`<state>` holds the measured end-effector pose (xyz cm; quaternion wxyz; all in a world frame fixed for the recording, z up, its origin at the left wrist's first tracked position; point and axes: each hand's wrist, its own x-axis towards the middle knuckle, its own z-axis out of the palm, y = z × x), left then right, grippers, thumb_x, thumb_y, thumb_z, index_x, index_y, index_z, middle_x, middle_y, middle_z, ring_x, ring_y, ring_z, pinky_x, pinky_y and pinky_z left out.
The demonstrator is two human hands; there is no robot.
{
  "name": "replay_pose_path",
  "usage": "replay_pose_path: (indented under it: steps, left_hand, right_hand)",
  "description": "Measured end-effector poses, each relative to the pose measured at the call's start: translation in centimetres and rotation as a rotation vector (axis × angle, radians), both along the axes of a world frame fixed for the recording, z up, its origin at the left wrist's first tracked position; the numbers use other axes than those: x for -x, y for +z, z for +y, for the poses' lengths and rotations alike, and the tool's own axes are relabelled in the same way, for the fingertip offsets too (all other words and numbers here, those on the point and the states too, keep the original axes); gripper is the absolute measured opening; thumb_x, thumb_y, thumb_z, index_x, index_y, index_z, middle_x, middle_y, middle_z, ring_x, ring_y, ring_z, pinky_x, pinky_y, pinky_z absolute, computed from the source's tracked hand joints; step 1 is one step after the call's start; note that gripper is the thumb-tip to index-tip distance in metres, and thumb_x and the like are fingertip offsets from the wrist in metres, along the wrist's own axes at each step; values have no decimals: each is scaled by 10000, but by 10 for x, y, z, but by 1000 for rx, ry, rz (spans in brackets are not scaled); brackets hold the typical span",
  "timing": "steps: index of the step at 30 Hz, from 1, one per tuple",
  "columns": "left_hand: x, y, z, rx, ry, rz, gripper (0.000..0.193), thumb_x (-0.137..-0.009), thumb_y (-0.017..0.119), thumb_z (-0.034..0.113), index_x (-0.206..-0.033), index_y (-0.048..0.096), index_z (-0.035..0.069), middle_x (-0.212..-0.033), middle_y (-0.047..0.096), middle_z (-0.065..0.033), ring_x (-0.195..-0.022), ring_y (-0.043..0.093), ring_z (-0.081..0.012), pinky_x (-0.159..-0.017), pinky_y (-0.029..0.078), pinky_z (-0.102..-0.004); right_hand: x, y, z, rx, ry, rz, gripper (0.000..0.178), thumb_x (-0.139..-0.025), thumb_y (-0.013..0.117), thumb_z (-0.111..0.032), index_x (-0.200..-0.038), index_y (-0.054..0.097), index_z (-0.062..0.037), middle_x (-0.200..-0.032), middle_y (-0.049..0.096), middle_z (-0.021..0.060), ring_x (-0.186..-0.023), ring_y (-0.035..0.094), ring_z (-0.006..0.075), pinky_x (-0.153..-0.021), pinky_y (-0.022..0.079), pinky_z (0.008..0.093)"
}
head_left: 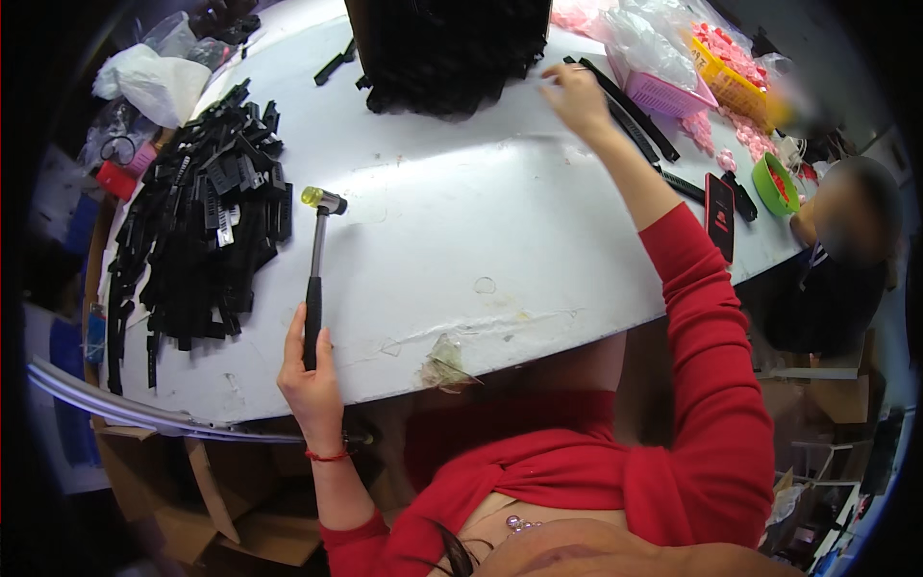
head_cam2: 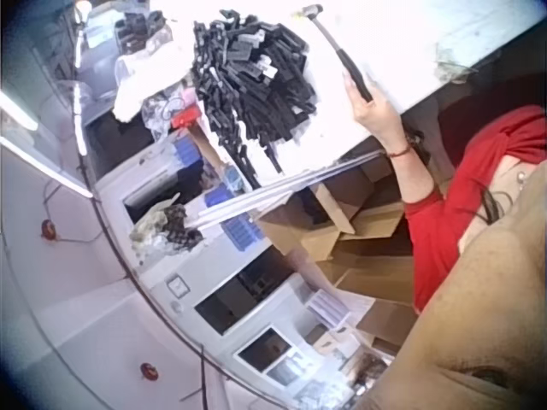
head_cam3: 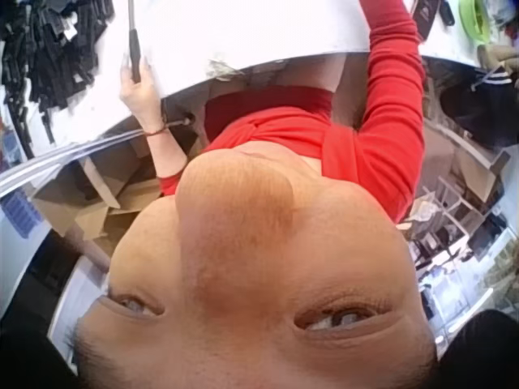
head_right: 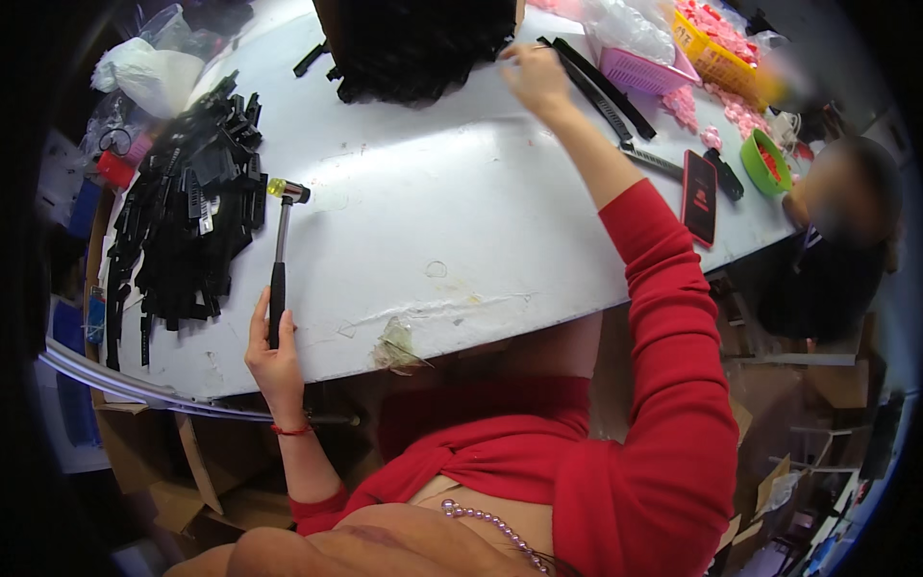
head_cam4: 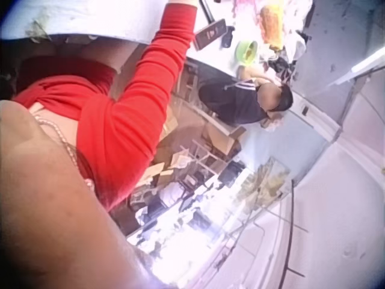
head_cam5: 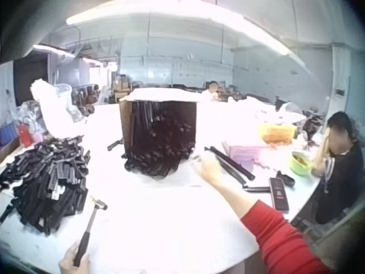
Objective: Assembling black plastic components by tapping them together with a small hammer.
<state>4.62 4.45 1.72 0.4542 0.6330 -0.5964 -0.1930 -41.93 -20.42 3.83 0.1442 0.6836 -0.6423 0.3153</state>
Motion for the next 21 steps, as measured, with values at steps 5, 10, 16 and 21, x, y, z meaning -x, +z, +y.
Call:
replay_pose_path:
  steps: [5, 10, 16, 21]
  left_hand:
    - [-3, 3, 2, -51, -3, 14, 407, -940, 639, 36, -1344, 588, 45, -1020, 725, -168, -863, 687, -176, -777, 536, -310]
    - [-1, -1, 1, -5, -27, -26, 392, -928, 640, 34, -1317, 595, 20, -1125, 706, -192, -981, 708, -265, -850, 533, -337]
    - [-1, -1, 3, 4, -49, 4, 377, -923, 644, 31, -1298, 606, 16, -1143, 700, -194, -1008, 705, -284, -864, 535, -344]
    - [-3, 1, 4, 27, -26, -13, 378, -920, 648, 29, -1295, 606, 13, -1118, 707, -195, -972, 713, -285, -839, 542, -346]
  right_hand:
    - [-107, 2, -30, 82, 274, 121, 649, -810, 748, -460, -1380, 514, -256, -1406, 473, 147, -1302, 431, 373, -1061, 393, 483]
    - [-138, 14, -73, -202, 55, 194, 953, -713, 591, -831, -1505, 372, -348, -1615, 208, 157, -1486, 105, 466, -1153, 154, 672]
    - [-155, 13, -91, -366, -70, 195, 817, -757, 663, -686, -1425, 476, -254, -1577, 295, 154, -1405, 303, 456, -1090, 252, 708]
    - [-160, 0, -65, -161, 1, 206, 550, -815, 698, -340, -1325, 547, -203, -1478, 428, 142, -1213, 492, 406, -1037, 362, 633]
